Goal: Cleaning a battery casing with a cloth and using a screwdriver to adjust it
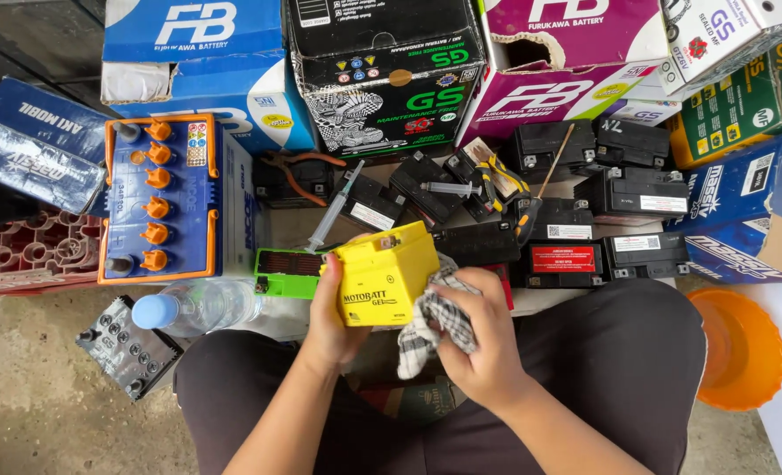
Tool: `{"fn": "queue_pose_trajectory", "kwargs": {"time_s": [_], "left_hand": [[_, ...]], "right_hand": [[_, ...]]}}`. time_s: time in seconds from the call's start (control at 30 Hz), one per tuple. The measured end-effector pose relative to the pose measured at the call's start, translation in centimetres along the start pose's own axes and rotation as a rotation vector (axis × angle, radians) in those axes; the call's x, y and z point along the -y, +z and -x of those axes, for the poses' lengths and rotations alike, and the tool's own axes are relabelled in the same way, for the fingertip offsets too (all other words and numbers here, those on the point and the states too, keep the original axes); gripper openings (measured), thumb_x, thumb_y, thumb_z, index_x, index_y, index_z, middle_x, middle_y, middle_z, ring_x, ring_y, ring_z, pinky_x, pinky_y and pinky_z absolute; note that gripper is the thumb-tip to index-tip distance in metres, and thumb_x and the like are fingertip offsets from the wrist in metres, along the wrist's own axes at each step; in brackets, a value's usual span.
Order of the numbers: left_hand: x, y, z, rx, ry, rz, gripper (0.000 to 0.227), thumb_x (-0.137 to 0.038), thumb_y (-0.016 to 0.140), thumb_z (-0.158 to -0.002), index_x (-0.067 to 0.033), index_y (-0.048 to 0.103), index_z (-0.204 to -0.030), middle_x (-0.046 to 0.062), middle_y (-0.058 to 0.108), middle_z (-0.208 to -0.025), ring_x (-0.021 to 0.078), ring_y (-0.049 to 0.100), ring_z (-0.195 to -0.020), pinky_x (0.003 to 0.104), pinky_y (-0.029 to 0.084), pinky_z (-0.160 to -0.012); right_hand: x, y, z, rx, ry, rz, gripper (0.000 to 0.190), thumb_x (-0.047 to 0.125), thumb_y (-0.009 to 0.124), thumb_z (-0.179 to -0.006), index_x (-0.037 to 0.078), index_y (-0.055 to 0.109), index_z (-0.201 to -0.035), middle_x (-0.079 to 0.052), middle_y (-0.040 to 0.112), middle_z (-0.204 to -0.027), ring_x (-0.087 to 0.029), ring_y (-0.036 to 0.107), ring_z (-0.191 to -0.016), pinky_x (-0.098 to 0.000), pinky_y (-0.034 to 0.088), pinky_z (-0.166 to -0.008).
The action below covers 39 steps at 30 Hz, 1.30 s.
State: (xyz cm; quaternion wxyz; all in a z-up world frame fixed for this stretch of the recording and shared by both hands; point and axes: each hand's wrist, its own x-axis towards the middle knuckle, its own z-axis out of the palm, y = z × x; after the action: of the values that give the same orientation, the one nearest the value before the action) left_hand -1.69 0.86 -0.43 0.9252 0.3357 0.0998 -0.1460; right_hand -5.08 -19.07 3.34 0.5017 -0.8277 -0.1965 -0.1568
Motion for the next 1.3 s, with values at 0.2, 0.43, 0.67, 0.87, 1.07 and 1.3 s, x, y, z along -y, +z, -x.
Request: {"fn": "queue_pose_trajectory", "kwargs": {"time_s": [0.2, 0.43, 0.67, 0.87, 1.07, 1.3], "left_hand": [[-0.1, 0.6, 0.6, 0.067, 0.05, 0.014, 0.053, -0.052, 0.05, -0.101, -0.0067, 0.063, -0.124, 0.02, 0.071, -0.111, 0.0309, 0.072, -0.091, 0.039, 0.059, -0.074], [-0.9, 1.6, 0.7, -0.034, 0.109, 0.114, 0.055, -0.052, 0.051, -0.101, -0.0025, 0.072, -0.112, 0.025, 0.077, -0.095, 0.0373, 0.077, -0.075, 0.043, 0.064, -0.064], [-0.3, 1.3, 0.5, 0.008, 0.106, 0.088, 0.053, -0.05, 0.05, -0.102, -0.0026, 0.072, -0.112, 0.025, 0.076, -0.095, 0.0366, 0.077, -0.077, 0.041, 0.064, -0.065], [-0.1, 1.6, 0.6, -0.018, 0.126, 0.037, 0.047, -0.044, 0.055, -0.1, -0.0004, 0.069, -0.11, 0.028, 0.075, -0.092, 0.0393, 0.077, -0.076, 0.043, 0.064, -0.065], [-0.2, 1.0, -0.2, -0.106, 0.163, 0.118, 0.052, -0.051, 0.053, -0.1, -0.0047, 0.07, -0.117, 0.024, 0.077, -0.101, 0.0356, 0.077, -0.081, 0.042, 0.063, -0.072], [2.8, 0.5, -0.9, -0.025, 0.178, -0.04, 0.058, -0.049, 0.048, -0.102, 0.0014, 0.057, -0.13, 0.033, 0.07, -0.117, 0.0455, 0.073, -0.1, 0.057, 0.059, -0.088]], "right_hand": [[1.4, 0.5, -4.5, -0.038, 0.036, -0.07, 0.034, 0.008, 0.064, -0.095, 0.003, 0.056, -0.128, -0.019, 0.052, -0.126, -0.038, 0.057, -0.119, -0.0477, 0.047, -0.103], [0.9, 1.0, 0.4, -0.049, 0.041, -0.001, 0.031, 0.006, 0.063, -0.091, 0.003, 0.062, -0.121, -0.019, 0.054, -0.124, -0.042, 0.06, -0.116, -0.0531, 0.047, -0.1], [0.8, 0.8, -3.9, -0.032, -0.014, -0.044, 0.025, 0.005, 0.063, -0.094, 0.001, 0.059, -0.119, -0.02, 0.054, -0.122, -0.046, 0.058, -0.115, -0.0537, 0.045, -0.101], [0.7, 1.3, -1.5, -0.072, 0.052, -0.114, 0.023, 0.004, 0.06, -0.095, 0.001, 0.057, -0.117, -0.022, 0.052, -0.125, -0.043, 0.057, -0.116, -0.0575, 0.045, -0.101], [0.1, 2.1, 1.9, -0.039, -0.091, -0.065, 0.03, 0.024, 0.073, -0.088, 0.008, 0.068, -0.113, -0.017, 0.056, -0.122, -0.039, 0.057, -0.119, -0.0558, 0.049, -0.1], [1.5, 1.5, -2.7, -0.248, -0.024, 0.034, 0.054, 0.028, 0.078, -0.088, 0.0, 0.056, -0.127, -0.021, 0.051, -0.134, -0.042, 0.054, -0.129, -0.0542, 0.046, -0.108]]}}
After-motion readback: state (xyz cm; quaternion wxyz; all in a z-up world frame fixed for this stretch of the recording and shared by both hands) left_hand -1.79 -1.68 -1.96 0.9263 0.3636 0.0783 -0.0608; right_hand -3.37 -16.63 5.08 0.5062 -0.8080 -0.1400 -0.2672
